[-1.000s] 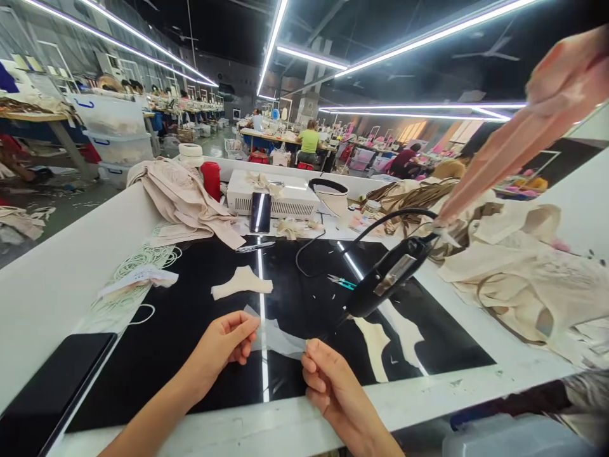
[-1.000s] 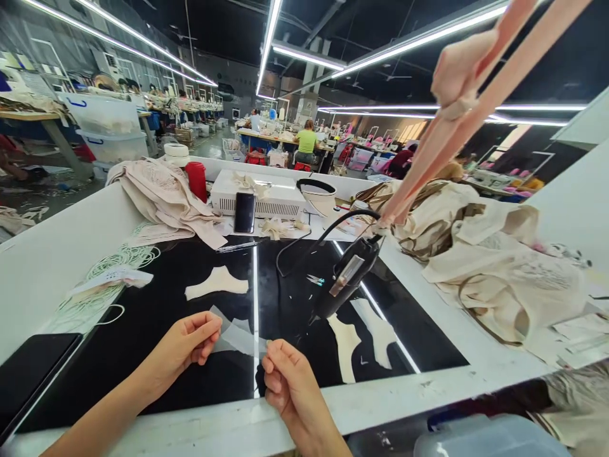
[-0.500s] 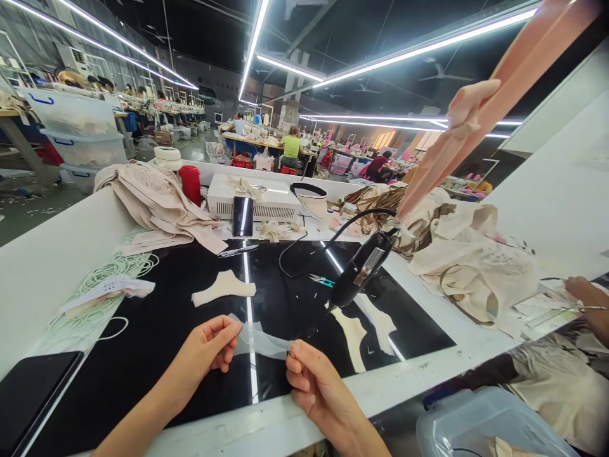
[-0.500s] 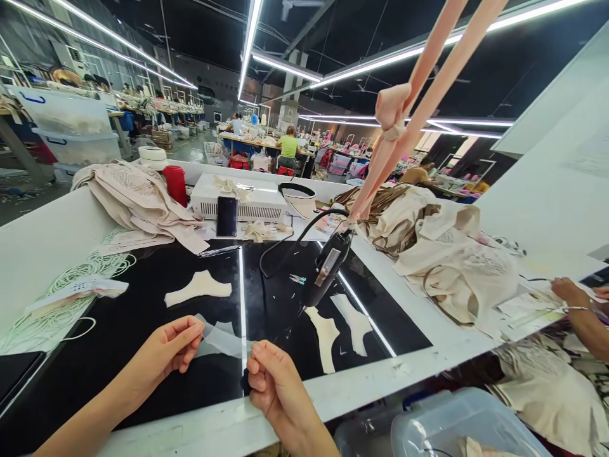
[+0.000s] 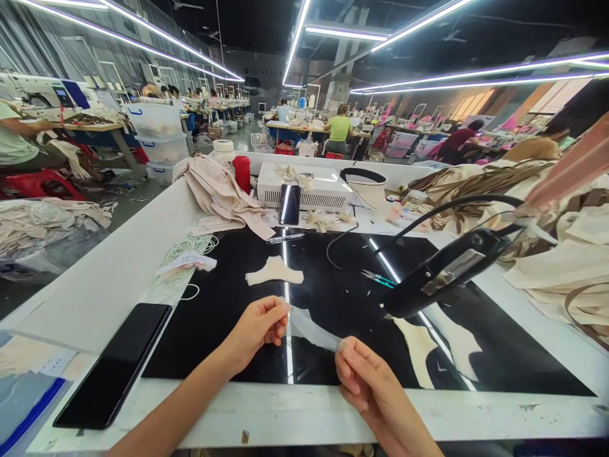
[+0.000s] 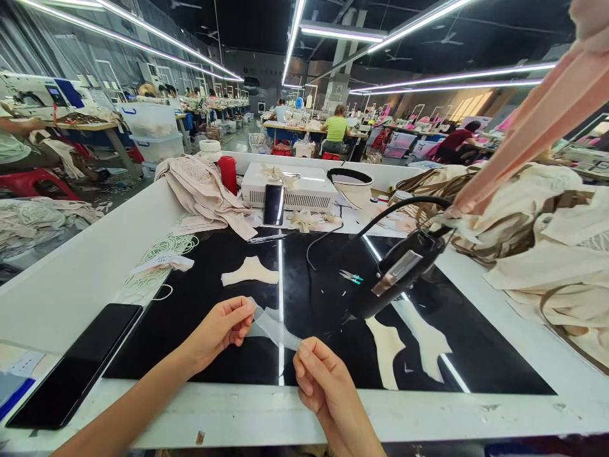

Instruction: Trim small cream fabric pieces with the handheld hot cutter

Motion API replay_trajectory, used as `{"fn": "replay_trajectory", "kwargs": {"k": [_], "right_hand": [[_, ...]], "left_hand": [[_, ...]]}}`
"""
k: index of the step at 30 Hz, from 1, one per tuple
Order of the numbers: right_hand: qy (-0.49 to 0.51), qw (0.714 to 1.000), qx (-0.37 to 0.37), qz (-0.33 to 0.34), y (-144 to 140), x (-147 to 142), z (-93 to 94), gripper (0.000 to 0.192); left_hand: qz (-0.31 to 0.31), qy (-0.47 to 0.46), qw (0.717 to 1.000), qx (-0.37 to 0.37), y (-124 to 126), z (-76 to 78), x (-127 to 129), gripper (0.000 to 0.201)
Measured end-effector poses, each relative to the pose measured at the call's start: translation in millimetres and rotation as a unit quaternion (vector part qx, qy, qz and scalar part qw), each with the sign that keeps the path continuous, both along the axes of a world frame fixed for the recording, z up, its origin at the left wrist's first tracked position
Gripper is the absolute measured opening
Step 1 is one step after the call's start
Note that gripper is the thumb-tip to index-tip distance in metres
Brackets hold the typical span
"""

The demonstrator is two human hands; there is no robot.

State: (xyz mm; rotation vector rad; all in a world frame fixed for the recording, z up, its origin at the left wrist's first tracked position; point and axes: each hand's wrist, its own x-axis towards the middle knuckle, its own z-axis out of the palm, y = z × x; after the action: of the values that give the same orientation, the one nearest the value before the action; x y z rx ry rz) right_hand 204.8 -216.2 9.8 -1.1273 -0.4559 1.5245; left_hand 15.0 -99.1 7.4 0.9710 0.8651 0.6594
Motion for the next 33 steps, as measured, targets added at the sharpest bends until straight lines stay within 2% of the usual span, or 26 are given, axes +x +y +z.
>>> {"fn": "replay_trajectory", "kwargs": {"k": [6, 14, 19, 23, 26, 30, 33], "right_hand": [[-0.116, 0.993, 0.016, -0.026, -1.5, -0.3, 6.8, 0.045], [-0.236, 0.969, 0.043, -0.061, -1.3, 2.1, 0.6, 0.040], [-0.338, 0.937, 0.061, -0.066, -3.3, 3.9, -4.9, 0.036], [-0.408, 0.900, 0.150, -0.041, -10.2, 5.1, -3.6, 0.026], [-0.344, 0.923, 0.174, -0.007, -12.9, 8.8, -2.9, 0.030], [-0.248, 0.963, 0.102, -0.028, -6.2, 10.3, -8.8, 0.042], [-0.194, 0.980, 0.049, -0.003, 1.9, 0.9, -13.5, 0.049]], "left_hand": [[-0.008, 0.035, 0.999, 0.036, 1.5, 2.8, -1.2, 0.042], [-0.006, 0.038, 0.996, 0.078, 0.2, 0.9, 0.0, 0.031], [0.009, 0.015, 0.995, 0.095, 1.0, -1.1, 1.5, 0.030], [0.006, -0.031, 0.994, 0.102, -0.5, -1.0, 0.2, 0.030], [-0.015, -0.099, 0.989, 0.111, -4.3, -0.5, -2.3, 0.029], [-0.066, -0.185, 0.967, 0.160, -8.8, -3.2, -5.0, 0.022], [-0.094, -0.215, 0.950, 0.206, -10.0, -5.2, -6.1, 0.018]]}}
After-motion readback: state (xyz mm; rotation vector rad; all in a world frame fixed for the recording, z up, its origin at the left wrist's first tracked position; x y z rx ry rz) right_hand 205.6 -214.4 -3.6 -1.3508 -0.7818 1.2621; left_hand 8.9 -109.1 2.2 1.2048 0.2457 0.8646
